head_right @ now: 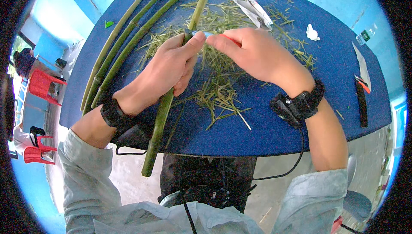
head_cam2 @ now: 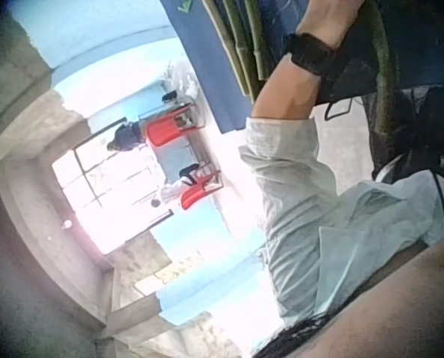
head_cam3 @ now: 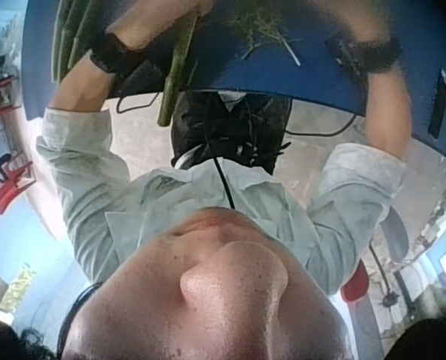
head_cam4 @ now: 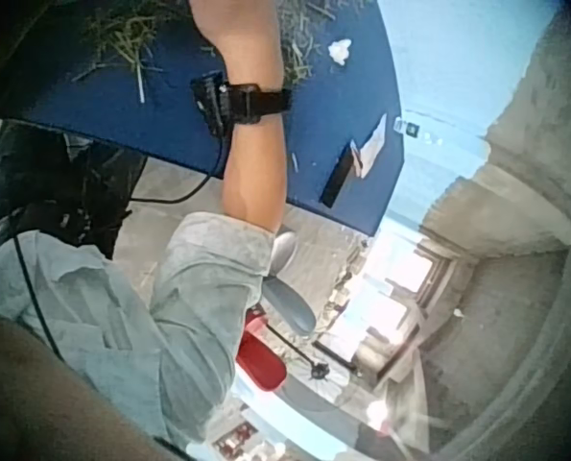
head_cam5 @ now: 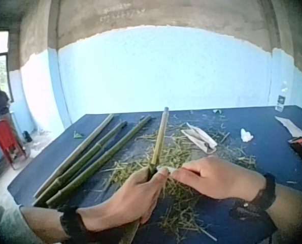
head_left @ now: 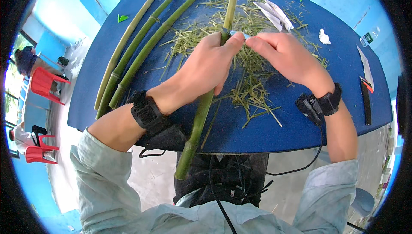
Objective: The recorder is using a utility knife to shave thin strips from a bamboo stalk on a table.
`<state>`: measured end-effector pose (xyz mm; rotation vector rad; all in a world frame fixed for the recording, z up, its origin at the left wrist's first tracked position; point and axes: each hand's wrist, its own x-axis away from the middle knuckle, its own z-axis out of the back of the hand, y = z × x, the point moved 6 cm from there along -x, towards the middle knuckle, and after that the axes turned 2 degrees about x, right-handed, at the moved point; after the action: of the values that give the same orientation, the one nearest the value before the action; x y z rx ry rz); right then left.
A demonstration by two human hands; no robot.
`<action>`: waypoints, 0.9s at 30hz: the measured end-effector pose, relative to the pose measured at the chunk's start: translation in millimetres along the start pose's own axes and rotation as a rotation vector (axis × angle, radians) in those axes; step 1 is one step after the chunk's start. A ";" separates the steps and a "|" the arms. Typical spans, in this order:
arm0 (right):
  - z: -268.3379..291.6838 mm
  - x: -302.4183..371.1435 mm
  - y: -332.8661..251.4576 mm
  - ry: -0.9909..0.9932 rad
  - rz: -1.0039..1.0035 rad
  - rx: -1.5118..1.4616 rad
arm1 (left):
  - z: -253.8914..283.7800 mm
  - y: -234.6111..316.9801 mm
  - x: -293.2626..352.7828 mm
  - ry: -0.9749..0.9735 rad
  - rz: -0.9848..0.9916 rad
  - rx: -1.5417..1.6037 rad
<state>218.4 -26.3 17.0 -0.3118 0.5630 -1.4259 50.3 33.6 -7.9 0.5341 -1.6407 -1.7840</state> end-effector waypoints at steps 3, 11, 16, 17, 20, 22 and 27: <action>2.6 1.0 -10.5 0.080 0.034 0.056 | 2.3 -2.0 -2.4 -0.021 0.019 0.038; 5.7 -1.5 -12.5 0.128 0.022 0.161 | 2.1 -1.8 -3.7 0.016 0.047 0.003; 12.9 -8.9 6.6 0.247 -0.002 0.233 | -6.4 4.1 1.5 0.006 0.044 0.032; 17.5 -7.3 13.2 0.314 0.023 0.232 | -10.8 6.2 3.1 -0.005 0.046 0.031; 22.6 -4.1 19.9 0.339 -0.087 0.220 | -9.8 7.5 4.2 -0.026 0.041 0.089; 23.2 -5.0 17.2 0.304 -0.088 0.178 | -6.2 4.4 2.1 0.002 0.041 0.118; 12.9 -3.6 3.5 0.180 0.011 0.122 | -2.1 0.8 -0.3 -0.021 0.035 0.245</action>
<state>228.1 -23.9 26.6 -0.0835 0.6194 -1.4792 52.1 32.3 -7.4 0.5929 -1.8852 -1.5777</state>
